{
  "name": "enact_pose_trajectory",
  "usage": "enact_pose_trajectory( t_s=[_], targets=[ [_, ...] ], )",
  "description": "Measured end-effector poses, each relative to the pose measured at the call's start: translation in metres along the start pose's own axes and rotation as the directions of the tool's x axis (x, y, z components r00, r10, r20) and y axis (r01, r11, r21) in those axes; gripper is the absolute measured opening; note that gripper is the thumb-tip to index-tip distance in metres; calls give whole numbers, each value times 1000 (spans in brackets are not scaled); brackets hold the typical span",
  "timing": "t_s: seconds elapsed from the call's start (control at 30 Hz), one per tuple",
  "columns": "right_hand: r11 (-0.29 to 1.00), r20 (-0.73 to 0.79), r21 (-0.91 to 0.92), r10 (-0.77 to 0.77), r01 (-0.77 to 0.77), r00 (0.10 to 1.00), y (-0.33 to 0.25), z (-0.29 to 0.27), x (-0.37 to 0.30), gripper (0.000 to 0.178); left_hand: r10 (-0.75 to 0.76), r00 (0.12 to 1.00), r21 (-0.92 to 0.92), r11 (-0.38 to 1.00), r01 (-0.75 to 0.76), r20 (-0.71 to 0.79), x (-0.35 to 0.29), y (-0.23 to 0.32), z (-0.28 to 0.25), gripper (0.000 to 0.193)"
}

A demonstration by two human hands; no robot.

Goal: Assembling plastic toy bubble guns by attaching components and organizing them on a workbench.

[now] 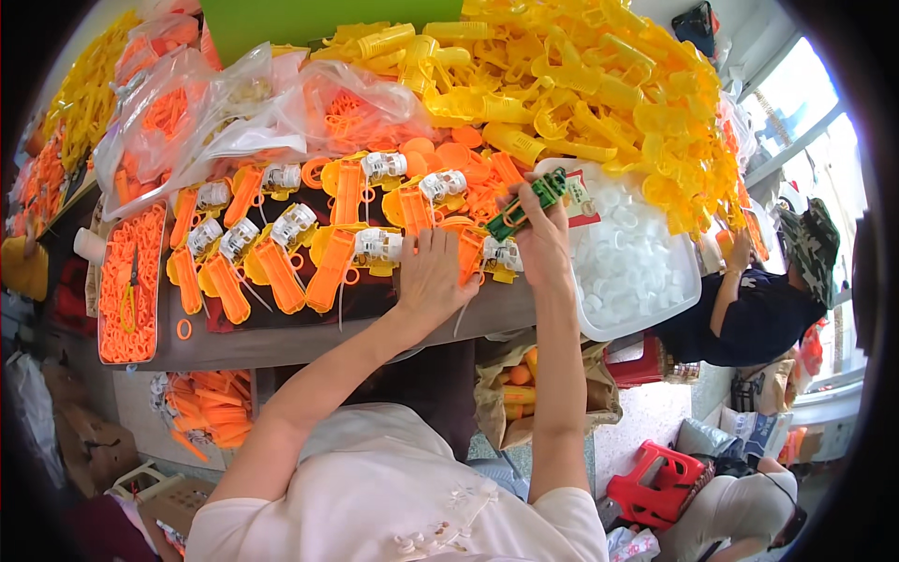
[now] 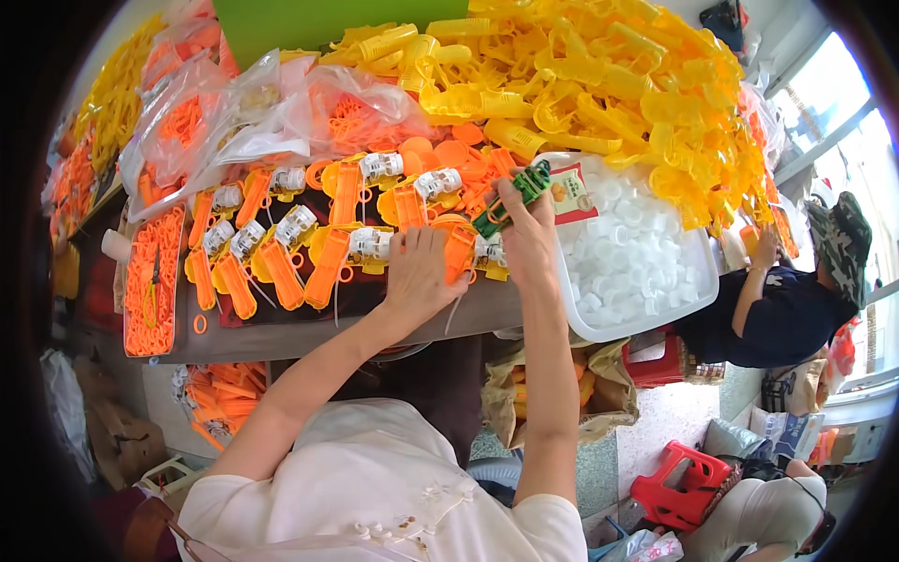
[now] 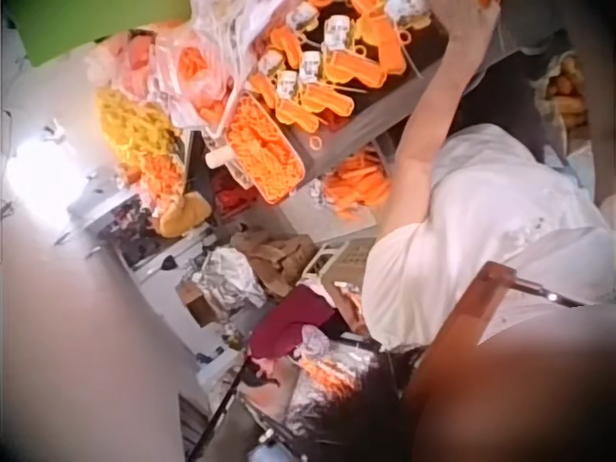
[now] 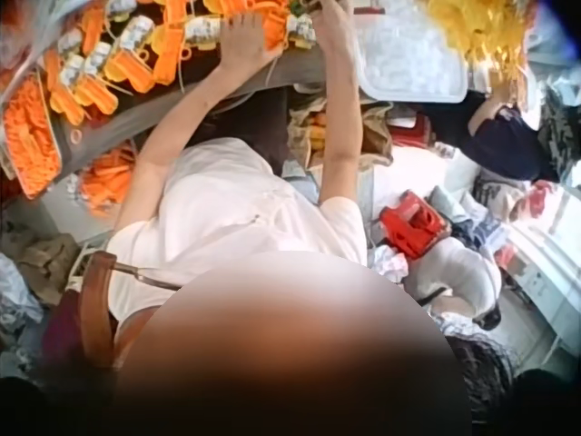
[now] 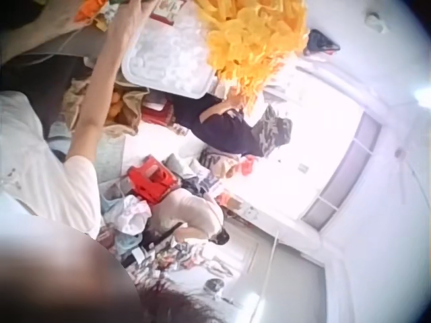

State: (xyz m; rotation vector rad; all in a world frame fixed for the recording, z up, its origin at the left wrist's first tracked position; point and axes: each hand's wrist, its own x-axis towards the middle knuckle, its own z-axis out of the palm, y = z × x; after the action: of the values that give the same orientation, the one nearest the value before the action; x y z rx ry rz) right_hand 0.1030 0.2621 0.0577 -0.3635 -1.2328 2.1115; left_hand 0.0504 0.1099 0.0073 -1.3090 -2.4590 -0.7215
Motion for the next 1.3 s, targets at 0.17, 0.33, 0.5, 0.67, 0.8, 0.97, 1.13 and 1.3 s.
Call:
enact_pose_trajectory(
  t_s=[0.17,0.33,0.5,0.67,0.8,0.97,1.13,1.3],
  targets=[
    [991,80,-117,81,-71,994,15,-5,10,25,-24,995,-32,999,27,100,13,7,-2,53],
    [978,130,-203,81,-54,988,19,-5,12,23,-29,991,-55,998,37,133,15,6,0,49],
    [972,103,-218,106,-82,989,17,-4,12,22,-17,996,-52,998,22,89,13,5,0,50],
    [958,154,-277,124,-77,980,22,-10,18,20,8,995,-33,999,-5,98,14,7,-2,44],
    [958,161,-275,130,-82,978,21,-7,22,21,14,996,22,1000,-16,91,13,9,-2,41],
    [951,166,-284,173,-121,971,21,-9,27,25,-1,992,-19,1000,4,129,13,9,-4,46],
    [987,138,-115,126,-111,982,4,-4,20,27,25,1000,-36,999,-26,-6,8,-11,-10,42],
    [999,123,24,23,-26,992,-4,12,37,23,-140,987,153,977,151,-80,27,-68,-20,29]
  ],
)
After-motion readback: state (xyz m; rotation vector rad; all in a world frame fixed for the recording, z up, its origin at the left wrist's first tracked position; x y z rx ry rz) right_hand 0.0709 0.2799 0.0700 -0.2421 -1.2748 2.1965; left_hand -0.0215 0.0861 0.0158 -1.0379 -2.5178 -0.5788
